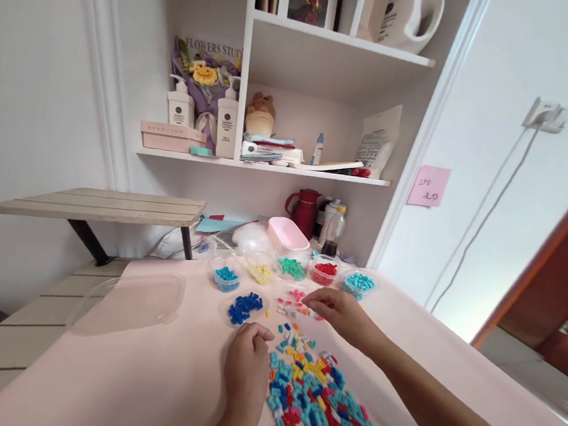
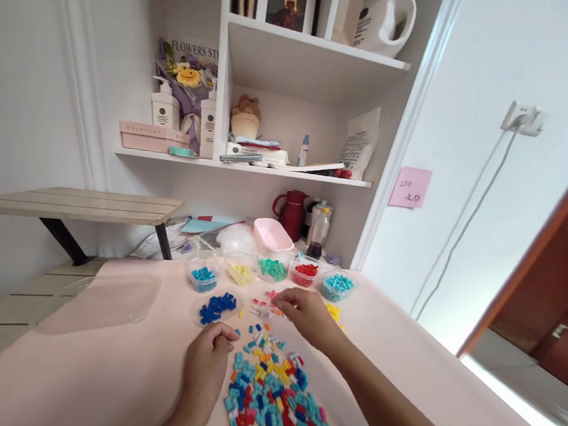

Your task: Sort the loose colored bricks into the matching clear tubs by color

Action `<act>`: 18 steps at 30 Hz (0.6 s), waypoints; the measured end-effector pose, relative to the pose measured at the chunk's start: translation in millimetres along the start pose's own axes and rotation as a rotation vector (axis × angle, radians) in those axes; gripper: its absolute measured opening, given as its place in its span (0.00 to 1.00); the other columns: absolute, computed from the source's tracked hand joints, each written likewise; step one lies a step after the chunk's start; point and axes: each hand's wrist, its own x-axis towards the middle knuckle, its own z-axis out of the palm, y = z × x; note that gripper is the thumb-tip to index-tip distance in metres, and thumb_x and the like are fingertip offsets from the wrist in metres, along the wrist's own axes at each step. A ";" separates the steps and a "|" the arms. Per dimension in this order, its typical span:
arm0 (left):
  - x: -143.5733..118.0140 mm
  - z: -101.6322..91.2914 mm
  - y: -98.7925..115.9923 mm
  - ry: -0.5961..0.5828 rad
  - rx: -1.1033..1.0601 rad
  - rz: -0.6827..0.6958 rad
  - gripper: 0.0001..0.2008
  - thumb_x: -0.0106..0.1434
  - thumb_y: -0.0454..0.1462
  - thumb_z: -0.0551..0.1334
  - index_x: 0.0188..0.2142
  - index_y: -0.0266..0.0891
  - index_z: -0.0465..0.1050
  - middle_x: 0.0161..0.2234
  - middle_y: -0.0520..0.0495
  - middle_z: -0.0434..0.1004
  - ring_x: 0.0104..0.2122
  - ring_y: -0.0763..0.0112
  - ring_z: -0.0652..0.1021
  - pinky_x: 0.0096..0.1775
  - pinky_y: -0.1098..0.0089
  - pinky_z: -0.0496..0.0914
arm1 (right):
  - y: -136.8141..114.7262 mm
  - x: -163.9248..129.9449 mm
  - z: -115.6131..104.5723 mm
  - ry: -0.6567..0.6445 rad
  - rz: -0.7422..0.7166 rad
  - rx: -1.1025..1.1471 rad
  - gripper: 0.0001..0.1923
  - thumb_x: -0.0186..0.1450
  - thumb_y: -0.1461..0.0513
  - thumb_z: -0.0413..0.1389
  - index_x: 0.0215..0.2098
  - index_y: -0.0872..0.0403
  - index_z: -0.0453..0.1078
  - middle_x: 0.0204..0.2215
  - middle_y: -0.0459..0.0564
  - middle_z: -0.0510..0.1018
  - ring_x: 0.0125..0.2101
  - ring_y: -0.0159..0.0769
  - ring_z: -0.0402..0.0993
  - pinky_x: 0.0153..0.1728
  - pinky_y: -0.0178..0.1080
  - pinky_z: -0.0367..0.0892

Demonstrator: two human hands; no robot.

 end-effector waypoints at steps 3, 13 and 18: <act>0.5 -0.2 0.4 -0.037 0.036 0.019 0.13 0.54 0.30 0.51 0.23 0.43 0.72 0.30 0.50 0.79 0.35 0.64 0.79 0.39 0.67 0.68 | 12.7 -46.5 -18.8 -0.038 0.090 -0.003 0.13 0.63 0.57 0.51 0.39 0.50 0.76 0.40 0.50 0.79 0.37 0.40 0.74 0.38 0.39 0.68; 0.4 -1.8 6.0 -0.121 0.153 0.056 0.13 0.54 0.31 0.51 0.26 0.42 0.74 0.33 0.49 0.79 0.37 0.65 0.78 0.41 0.67 0.68 | 10.1 -161.4 -16.0 -0.169 0.221 -0.264 0.40 0.52 0.62 0.59 0.62 0.43 0.58 0.39 0.50 0.74 0.36 0.41 0.71 0.38 0.40 0.64; -2.8 -2.3 8.7 -0.130 0.180 0.102 0.15 0.58 0.34 0.48 0.31 0.41 0.75 0.35 0.47 0.79 0.38 0.64 0.78 0.41 0.66 0.70 | 3.6 -149.5 6.2 -0.057 0.213 -0.185 0.32 0.55 0.64 0.54 0.58 0.43 0.63 0.39 0.47 0.76 0.38 0.40 0.71 0.39 0.39 0.63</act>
